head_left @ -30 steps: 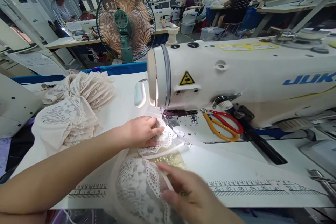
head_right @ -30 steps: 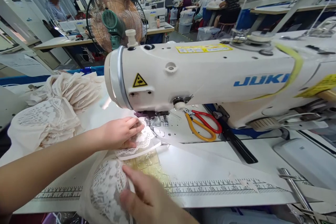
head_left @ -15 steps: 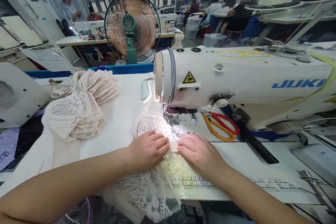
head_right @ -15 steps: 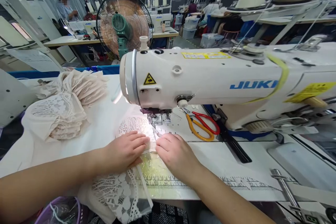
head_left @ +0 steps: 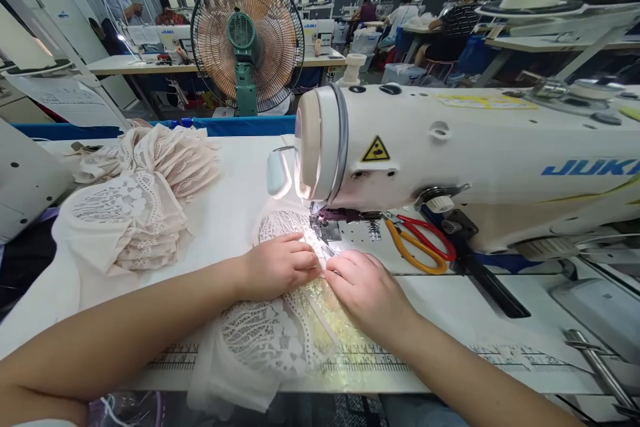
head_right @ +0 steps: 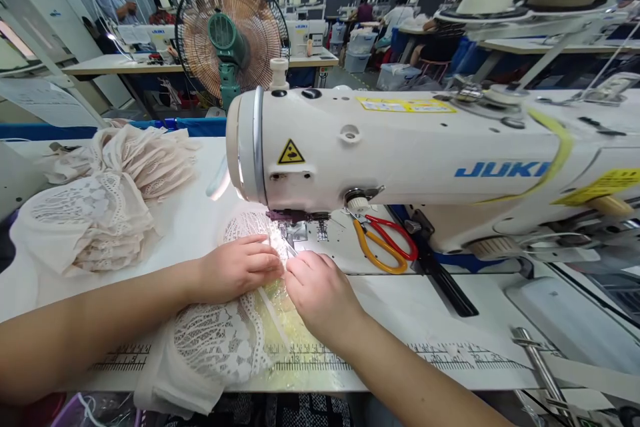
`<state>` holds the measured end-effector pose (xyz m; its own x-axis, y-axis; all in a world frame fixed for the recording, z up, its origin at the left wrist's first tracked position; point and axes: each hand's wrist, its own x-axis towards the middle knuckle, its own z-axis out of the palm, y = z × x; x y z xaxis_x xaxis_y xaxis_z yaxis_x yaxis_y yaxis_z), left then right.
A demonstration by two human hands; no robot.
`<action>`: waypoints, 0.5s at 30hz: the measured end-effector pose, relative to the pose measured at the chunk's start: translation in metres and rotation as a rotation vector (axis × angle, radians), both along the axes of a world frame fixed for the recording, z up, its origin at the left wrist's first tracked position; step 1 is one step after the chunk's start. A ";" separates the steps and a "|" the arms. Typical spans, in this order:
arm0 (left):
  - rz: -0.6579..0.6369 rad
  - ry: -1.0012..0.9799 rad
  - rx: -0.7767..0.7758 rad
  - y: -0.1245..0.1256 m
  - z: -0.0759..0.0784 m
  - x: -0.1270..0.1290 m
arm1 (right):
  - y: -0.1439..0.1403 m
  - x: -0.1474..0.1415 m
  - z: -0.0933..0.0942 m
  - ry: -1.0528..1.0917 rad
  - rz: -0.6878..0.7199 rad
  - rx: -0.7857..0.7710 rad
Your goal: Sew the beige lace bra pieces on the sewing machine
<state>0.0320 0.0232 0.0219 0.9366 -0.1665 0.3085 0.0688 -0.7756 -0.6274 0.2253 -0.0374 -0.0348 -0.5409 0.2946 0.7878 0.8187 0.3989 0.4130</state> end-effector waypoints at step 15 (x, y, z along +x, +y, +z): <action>-0.040 0.061 0.091 0.040 0.027 0.000 | -0.003 0.001 -0.003 0.156 0.048 -0.045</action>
